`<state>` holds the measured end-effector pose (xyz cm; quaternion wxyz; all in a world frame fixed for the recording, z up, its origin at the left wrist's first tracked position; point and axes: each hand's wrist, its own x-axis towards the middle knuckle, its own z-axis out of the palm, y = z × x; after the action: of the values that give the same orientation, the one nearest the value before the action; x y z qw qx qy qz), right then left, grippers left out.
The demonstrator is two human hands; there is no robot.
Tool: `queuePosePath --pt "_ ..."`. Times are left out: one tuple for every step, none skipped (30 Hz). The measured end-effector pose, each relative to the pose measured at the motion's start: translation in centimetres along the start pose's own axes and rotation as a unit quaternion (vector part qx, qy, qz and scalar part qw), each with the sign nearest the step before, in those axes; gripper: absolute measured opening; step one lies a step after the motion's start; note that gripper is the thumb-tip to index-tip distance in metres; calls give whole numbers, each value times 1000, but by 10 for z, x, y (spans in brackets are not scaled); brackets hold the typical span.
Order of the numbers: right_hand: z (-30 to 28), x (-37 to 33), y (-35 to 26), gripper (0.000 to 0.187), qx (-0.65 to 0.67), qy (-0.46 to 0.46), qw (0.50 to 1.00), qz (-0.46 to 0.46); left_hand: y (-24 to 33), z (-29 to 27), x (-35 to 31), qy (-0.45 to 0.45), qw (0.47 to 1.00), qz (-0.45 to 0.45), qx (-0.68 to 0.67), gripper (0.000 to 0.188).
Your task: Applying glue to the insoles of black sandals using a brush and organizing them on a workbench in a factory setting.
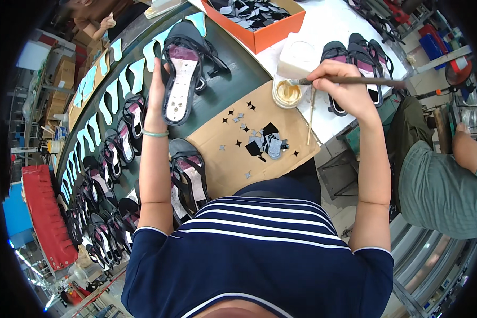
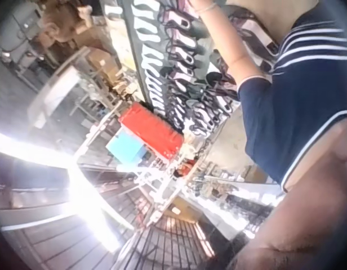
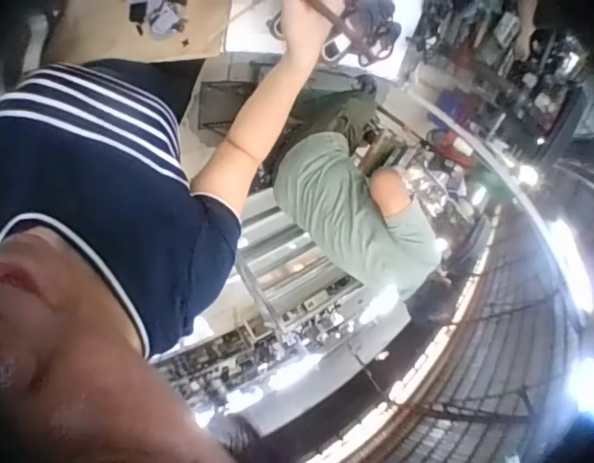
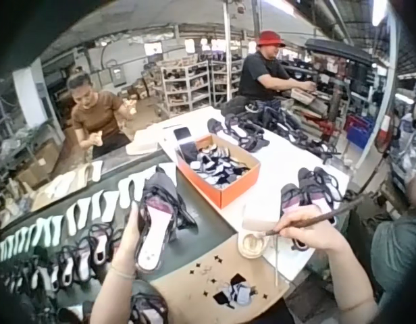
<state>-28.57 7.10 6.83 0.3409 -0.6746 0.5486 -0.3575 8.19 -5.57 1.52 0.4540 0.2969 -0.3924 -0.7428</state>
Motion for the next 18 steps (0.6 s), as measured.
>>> queuePosePath --pt "7 -1 6 13 -13 -1 1000 -16 -4 1 2 6 1000 13 9 65" --pt "15 -4 21 13 -7 -28 1000 1 -6 5 2 -3 1000 3 -12 66" --pt "21 -7 24 12 32 -65 997 35 -5 19 -1 31 1000 1 -3 69" --pt "21 -14 21 12 83 -65 994 37 -9 21 -1 28 1000 4 -1 69" --pt "18 -19 14 11 133 -66 988 36 -11 22 1 26 1000 11 1 70" --pt "15 -23 3 12 179 -47 983 15 -12 27 -2 32 999 24 -6 70" --pt "13 -25 -1 13 206 -10 978 -11 -12 31 -4 38 998 38 -12 71" --pt "16 -28 -2 12 174 43 984 -12 -13 34 -2 47 997 55 14 70" --pt "19 -28 -2 12 144 93 985 -15 -13 37 -3 58 995 74 41 70" --pt "21 -28 20 12 85 72 994 1 -14 41 -4 56 994 90 25 70" --pt "22 -33 31 11 56 20 997 43 -15 45 -4 49 995 90 10 69" --pt "25 -36 28 11 132 -6 990 54 -17 43 -3 47 995 90 11 69" --pt "27 -40 24 11 208 -33 975 66 -19 40 -2 46 995 90 11 69" --pt "26 -43 14 14 265 -4 964 33 -17 46 -4 41 996 77 6 68" --pt "23 -43 0 17 319 16 947 -9 -15 44 -4 39 998 57 6 67" --pt "16 -40 -9 19 365 19 930 -42 -15 41 -2 11 999 37 5 66" --pt "10 -39 -16 20 409 26 909 -74 -15 40 1 -20 1000 16 6 65" --pt "8 -36 -20 22 442 7 891 -100 -12 43 0 -29 999 -19 -9 63"
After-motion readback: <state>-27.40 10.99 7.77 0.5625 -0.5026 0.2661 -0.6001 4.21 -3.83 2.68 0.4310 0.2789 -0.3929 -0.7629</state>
